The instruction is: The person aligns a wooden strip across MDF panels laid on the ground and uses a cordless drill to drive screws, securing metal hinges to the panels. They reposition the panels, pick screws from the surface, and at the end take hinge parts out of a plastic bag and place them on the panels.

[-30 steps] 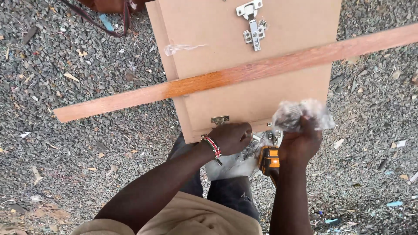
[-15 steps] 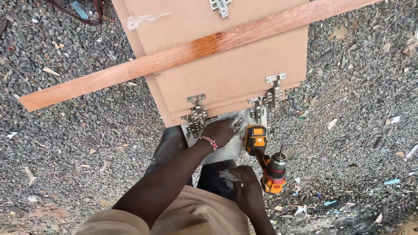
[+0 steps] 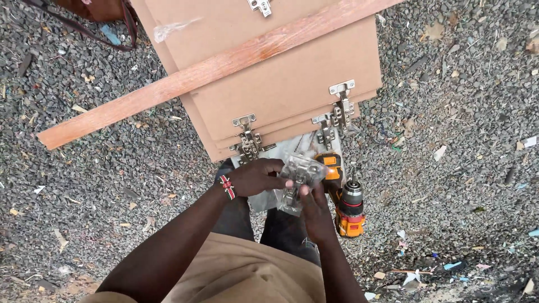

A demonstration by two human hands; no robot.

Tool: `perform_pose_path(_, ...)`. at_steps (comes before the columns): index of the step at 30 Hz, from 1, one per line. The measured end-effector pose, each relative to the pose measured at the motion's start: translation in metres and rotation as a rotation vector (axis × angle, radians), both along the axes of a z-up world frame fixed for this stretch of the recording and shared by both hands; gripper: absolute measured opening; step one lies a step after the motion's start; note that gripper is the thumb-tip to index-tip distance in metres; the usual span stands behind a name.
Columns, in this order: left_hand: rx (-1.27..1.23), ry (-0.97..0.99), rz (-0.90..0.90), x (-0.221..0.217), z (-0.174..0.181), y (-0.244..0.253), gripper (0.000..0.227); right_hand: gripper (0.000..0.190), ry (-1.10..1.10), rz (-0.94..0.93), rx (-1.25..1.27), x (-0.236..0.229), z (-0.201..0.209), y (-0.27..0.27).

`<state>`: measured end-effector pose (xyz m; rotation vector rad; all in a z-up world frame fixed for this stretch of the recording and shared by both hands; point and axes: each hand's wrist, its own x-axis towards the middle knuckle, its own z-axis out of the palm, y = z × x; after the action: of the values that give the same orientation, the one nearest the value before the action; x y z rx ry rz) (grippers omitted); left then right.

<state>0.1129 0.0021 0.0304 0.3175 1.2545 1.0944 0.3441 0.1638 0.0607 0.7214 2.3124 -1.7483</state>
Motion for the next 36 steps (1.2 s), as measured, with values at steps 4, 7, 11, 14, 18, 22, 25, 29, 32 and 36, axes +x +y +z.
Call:
perform_pose_path(4, 0.041, 0.001, -0.080, -0.043, 0.054, 0.004, 0.030, 0.028, -0.052, -0.396, -0.507, -0.071, 0.007, 0.003)
perform_pose_path(7, -0.121, 0.244, -0.232, -0.090, 0.079, 0.004, 0.042, 0.029, -0.096, -0.329, -0.562, -0.087, 0.002, 0.012)
perform_pose_path(11, -0.104, 0.422, -0.289, -0.122, 0.102, 0.010, 0.049, 0.026, -0.070, -0.208, -0.611, -0.123, 0.051, 0.022)
perform_pose_path(14, -0.011, 0.542, -0.371, -0.136, 0.102, 0.012, 0.046, 0.023, -0.040, -0.167, -0.609, -0.161, 0.082, 0.021)
perform_pose_path(18, 0.041, 0.560, -0.484, -0.167, 0.112, 0.011, 0.045, 0.018, -0.051, -0.078, -0.501, -0.179, 0.078, 0.038)
perform_pose_path(22, 0.085, 0.507, -0.417, -0.181, 0.119, 0.001, 0.036, 0.016, -0.049, -0.077, -0.525, -0.219, 0.107, 0.043)
perform_pose_path(25, 0.147, 0.632, -0.324, -0.192, 0.111, -0.002, 0.038, 0.020, -0.024, 0.118, -0.283, -0.252, 0.121, 0.049)
perform_pose_path(29, 0.171, 0.668, -0.162, -0.218, 0.100, -0.006, 0.045, 0.025, -0.061, 0.049, -0.169, -0.297, 0.130, 0.043)
perform_pose_path(32, 0.162, 0.682, -0.053, -0.231, 0.091, -0.011, 0.045, 0.027, -0.063, 0.032, -0.073, -0.324, 0.115, 0.036)
perform_pose_path(36, 0.172, 0.670, 0.055, -0.245, 0.082, -0.008, 0.046, 0.030, -0.117, 0.008, 0.148, -0.351, 0.101, 0.027)
